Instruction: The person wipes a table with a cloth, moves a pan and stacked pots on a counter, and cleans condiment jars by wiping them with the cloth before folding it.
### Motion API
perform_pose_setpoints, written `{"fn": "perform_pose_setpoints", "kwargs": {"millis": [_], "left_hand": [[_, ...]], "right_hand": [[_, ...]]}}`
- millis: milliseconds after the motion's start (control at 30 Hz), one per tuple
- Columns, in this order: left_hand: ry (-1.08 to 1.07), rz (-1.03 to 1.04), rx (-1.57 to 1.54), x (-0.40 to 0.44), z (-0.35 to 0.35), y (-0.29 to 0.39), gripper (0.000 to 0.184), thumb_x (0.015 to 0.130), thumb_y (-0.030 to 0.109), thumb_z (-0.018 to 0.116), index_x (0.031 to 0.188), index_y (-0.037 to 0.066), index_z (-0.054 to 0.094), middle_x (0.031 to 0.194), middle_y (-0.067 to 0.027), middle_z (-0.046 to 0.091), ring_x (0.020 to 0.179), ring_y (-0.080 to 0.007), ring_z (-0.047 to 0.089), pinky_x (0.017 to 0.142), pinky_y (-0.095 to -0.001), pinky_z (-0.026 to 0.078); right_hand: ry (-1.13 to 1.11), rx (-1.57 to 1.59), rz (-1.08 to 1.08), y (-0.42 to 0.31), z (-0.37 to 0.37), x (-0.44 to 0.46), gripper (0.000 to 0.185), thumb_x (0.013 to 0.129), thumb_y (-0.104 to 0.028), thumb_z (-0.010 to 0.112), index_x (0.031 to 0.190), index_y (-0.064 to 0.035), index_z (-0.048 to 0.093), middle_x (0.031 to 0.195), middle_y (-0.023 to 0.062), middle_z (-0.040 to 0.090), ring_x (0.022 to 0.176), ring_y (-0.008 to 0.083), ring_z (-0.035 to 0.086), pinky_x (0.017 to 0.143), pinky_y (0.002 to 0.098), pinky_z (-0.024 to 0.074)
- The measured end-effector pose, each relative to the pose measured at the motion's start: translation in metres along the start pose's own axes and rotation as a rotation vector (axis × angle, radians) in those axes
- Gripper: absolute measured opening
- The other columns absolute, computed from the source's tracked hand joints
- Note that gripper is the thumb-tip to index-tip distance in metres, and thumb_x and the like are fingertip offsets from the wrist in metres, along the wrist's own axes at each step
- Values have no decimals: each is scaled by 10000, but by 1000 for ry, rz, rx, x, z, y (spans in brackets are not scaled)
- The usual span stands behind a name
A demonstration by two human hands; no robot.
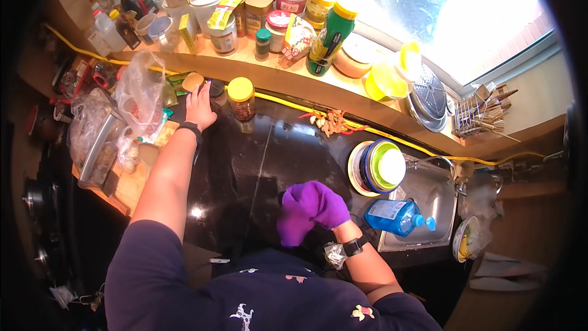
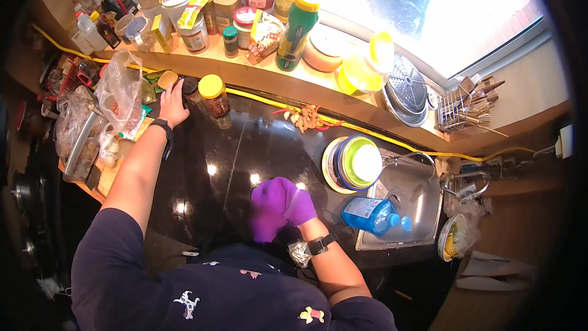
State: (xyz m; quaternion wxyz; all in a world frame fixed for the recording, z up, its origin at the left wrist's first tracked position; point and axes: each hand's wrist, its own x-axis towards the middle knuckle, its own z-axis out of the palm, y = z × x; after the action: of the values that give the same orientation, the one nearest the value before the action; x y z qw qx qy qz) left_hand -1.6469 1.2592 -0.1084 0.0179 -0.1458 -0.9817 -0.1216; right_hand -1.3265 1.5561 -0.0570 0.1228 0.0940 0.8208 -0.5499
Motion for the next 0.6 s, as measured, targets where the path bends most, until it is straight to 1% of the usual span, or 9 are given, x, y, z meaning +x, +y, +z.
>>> {"fn": "perform_pose_setpoints", "kwargs": {"millis": [67,167,267,333,400,467,533,567,600], "left_hand": [[-85,-9,44,3,0,-1,984,641,189,726,1427,144,136,1441,-68,289,1375,-285,149,1102,-495,106],[-92,13,115,10,-7,6,1012,635,226,761,1428,160,137,1429,-61,314,1371,-285,162,1097,-523,94],[-127,-18,99,18,-10,11,999,646,245,767,1427,171,147,1422,-56,330,1374,-277,161,1097,-535,60],[-102,-17,115,21,-7,9,974,655,247,761,1424,170,167,1413,-64,341,1375,-273,160,1098,-535,43],[-70,-1,146,26,-1,5,987,645,259,769,1422,166,166,1412,-73,342,1376,-284,154,1093,-542,55],[-62,8,154,30,2,5,983,643,263,769,1420,168,174,1393,-83,356,1372,-286,160,1093,-544,55],[-76,4,138,32,-1,8,961,649,260,761,1418,176,191,1356,-92,384,1364,-278,178,1096,-541,44],[-72,-4,146,33,-3,10,938,646,261,762,1406,163,220,1334,-100,395,1357,-280,188,1096,-542,44],[-68,-14,155,33,-5,13,916,643,262,763,1393,151,249,1312,-108,407,1351,-282,198,1095,-543,44]], "right_hand": [[-31,-23,43,-4,-1,0,610,633,-126,784,1178,-68,516,1073,50,607,980,140,567,864,278,449],[60,67,4,9,4,-2,645,626,-83,788,1204,-57,502,1097,37,598,989,122,557,881,275,445],[82,-17,-34,14,6,-3,437,798,-237,661,1183,-93,514,1088,72,615,969,161,590,842,290,465],[10,123,-13,-2,4,-5,451,795,-250,667,1190,-98,511,1077,66,617,950,160,590,841,287,463],[-29,219,-8,-7,3,-1,461,788,-259,675,1189,-101,511,1072,60,619,937,156,587,839,285,461],[-26,285,-8,5,9,0,465,780,-264,683,1182,-102,514,1073,52,618,928,148,583,836,284,459],[-4,237,20,36,15,6,497,752,-282,701,1176,-101,514,1044,58,626,894,157,590,816,286,465],[-1,157,13,49,14,7,517,735,-291,713,1173,-101,515,1031,64,629,883,168,597,806,289,469],[3,77,7,46,13,9,536,717,-299,724,1170,-101,515,1018,70,633,872,179,603,795,293,473]]}}
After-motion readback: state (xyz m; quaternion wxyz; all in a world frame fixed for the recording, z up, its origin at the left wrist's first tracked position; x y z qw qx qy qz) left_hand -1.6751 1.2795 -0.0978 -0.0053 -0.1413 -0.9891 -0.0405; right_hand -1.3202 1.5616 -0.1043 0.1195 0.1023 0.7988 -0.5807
